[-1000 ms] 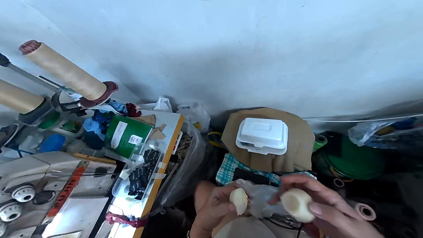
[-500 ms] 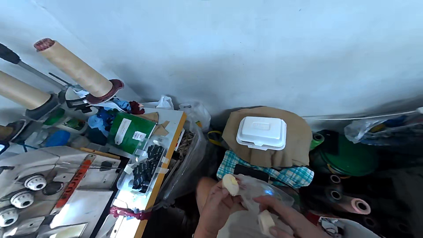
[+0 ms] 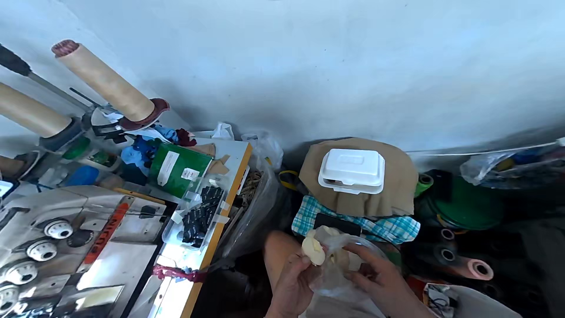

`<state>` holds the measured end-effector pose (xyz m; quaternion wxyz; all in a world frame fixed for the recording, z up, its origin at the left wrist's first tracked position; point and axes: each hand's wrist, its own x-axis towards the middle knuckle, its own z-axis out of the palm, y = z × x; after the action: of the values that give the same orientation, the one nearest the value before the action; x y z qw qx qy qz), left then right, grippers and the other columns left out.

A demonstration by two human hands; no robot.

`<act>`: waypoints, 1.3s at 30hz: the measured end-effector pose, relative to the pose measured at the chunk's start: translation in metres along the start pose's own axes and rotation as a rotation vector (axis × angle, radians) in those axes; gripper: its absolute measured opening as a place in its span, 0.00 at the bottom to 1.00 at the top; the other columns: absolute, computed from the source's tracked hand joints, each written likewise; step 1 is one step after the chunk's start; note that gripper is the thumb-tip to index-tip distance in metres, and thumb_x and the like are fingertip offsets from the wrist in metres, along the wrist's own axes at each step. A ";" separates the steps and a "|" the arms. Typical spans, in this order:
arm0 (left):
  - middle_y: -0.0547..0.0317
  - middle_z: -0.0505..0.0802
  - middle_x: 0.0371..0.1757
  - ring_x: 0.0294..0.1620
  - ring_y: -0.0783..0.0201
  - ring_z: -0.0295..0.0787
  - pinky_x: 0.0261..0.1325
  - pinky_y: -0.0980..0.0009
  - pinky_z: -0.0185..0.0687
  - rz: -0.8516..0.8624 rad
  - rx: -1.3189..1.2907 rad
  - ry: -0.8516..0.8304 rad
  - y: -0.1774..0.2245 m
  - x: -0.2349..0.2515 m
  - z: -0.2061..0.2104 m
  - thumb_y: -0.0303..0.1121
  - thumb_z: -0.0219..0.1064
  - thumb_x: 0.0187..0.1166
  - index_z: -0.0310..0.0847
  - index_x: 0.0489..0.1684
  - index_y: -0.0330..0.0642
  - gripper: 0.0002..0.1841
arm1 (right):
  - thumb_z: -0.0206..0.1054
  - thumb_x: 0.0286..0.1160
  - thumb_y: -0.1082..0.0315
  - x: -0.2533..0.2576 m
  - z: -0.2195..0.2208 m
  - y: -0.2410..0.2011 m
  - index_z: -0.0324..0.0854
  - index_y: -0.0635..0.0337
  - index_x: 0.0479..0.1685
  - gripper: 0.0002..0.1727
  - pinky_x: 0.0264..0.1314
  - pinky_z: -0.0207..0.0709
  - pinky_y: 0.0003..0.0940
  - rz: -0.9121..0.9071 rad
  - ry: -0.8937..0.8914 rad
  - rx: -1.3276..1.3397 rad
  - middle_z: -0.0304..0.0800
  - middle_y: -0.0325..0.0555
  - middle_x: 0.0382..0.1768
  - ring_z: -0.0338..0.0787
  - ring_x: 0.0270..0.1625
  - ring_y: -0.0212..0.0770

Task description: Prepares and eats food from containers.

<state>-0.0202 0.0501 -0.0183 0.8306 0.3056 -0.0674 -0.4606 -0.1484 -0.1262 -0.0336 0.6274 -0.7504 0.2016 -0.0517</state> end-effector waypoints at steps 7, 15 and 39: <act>0.44 0.87 0.61 0.52 0.72 0.87 0.51 0.77 0.87 0.344 1.056 0.118 0.004 -0.002 0.011 0.28 0.77 0.66 0.84 0.52 0.22 0.20 | 0.68 0.73 0.71 0.000 -0.019 -0.010 0.85 0.57 0.71 0.24 0.39 0.89 0.57 -0.188 0.174 -0.551 0.80 0.63 0.75 0.95 0.42 0.60; 0.37 0.87 0.58 0.40 0.70 0.86 0.38 0.80 0.84 0.383 1.426 0.207 -0.002 0.001 0.017 0.27 0.79 0.60 0.87 0.52 0.24 0.21 | 0.69 0.79 0.60 0.018 -0.012 0.021 0.83 0.67 0.61 0.21 0.49 0.84 0.51 0.248 0.018 -0.208 0.90 0.57 0.42 0.90 0.41 0.50; 0.38 0.92 0.56 0.61 0.60 0.90 0.71 0.62 0.80 -0.113 1.393 0.051 -0.009 -0.023 -0.022 0.28 0.75 0.68 0.80 0.60 0.18 0.24 | 0.61 0.86 0.68 0.004 0.032 -0.022 0.85 0.73 0.37 0.15 0.49 0.82 0.27 -0.461 -0.303 0.266 0.88 0.55 0.37 0.88 0.42 0.36</act>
<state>-0.0310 0.0748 -0.0375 0.4175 0.7806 -0.3115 -0.3453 -0.1286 -0.0958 -0.0199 0.7148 -0.6867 -0.0786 -0.1063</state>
